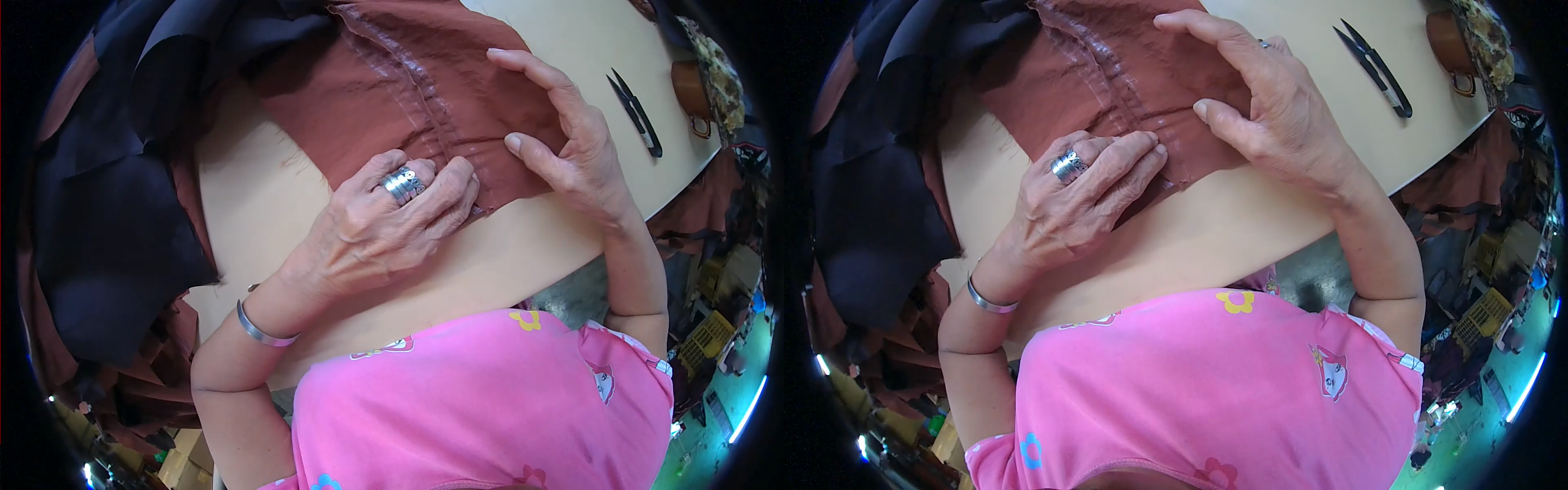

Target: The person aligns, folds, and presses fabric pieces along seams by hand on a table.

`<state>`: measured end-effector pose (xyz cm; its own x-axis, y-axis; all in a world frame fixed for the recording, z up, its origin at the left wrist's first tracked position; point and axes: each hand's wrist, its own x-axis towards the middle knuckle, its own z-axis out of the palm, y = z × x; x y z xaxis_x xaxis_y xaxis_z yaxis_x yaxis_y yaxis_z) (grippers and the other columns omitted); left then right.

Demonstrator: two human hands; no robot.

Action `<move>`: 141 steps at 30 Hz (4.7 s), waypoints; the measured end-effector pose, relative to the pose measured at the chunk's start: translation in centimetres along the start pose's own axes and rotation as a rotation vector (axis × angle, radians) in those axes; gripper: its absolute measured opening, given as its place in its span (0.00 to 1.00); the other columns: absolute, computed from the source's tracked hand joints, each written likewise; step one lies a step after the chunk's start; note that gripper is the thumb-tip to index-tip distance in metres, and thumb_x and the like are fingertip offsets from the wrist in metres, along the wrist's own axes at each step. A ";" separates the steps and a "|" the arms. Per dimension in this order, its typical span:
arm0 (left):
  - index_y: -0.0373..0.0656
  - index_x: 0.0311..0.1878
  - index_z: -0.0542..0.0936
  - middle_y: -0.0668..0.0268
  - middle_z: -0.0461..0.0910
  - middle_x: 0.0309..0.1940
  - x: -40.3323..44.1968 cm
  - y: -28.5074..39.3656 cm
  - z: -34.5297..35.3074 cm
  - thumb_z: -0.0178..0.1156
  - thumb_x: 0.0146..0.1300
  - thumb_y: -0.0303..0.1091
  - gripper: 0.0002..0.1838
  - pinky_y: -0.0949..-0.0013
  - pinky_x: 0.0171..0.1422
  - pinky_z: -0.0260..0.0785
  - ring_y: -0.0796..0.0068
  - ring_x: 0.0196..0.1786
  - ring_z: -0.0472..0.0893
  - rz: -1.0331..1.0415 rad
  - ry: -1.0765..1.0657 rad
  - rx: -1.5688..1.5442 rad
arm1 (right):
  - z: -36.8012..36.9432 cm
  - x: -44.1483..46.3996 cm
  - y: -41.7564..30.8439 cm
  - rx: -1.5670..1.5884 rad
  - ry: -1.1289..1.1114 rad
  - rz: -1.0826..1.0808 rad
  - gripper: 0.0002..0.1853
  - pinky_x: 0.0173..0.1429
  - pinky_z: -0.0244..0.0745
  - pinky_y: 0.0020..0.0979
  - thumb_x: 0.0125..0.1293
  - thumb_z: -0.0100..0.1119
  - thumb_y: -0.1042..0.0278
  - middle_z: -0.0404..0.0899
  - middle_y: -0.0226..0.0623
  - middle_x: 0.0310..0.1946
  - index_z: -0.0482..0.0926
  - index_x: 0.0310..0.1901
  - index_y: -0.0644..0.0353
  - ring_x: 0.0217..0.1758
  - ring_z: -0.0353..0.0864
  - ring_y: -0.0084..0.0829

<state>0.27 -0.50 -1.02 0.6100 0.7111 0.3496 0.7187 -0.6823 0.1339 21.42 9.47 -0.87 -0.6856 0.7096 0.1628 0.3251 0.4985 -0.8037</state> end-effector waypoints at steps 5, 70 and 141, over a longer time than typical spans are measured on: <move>0.45 0.49 0.81 0.68 0.77 0.49 0.0 0.1 0.1 0.59 0.46 0.32 0.22 0.69 0.46 0.73 0.74 0.42 0.78 0.024 0.014 0.033 | 0.0 0.0 -0.2 0.017 0.003 0.021 0.33 0.72 0.52 0.31 0.52 0.57 0.81 0.69 0.38 0.62 0.65 0.63 0.62 0.68 0.64 0.32; 0.37 0.45 0.80 0.60 0.77 0.46 -0.2 -2.4 -0.3 0.58 0.46 0.23 0.19 0.66 0.49 0.75 0.61 0.47 0.79 -0.088 0.073 -0.081 | 0.0 4.3 -0.1 -0.122 0.034 -0.018 0.37 0.69 0.58 0.33 0.51 0.58 0.80 0.67 0.47 0.62 0.60 0.66 0.60 0.66 0.66 0.41; 0.59 0.58 0.76 0.75 0.73 0.58 0.7 -3.2 -1.5 0.51 0.53 0.31 0.26 0.68 0.52 0.73 0.66 0.53 0.76 0.044 -0.156 0.275 | -0.6 5.6 -1.0 -0.098 0.010 -0.084 0.37 0.65 0.65 0.33 0.50 0.60 0.81 0.69 0.49 0.60 0.62 0.65 0.60 0.59 0.73 0.43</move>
<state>-2.13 1.93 0.18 0.6708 0.7140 0.2005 0.7410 -0.6565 -0.1412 17.60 13.22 1.20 -0.7067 0.6680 0.2331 0.3295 0.6022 -0.7272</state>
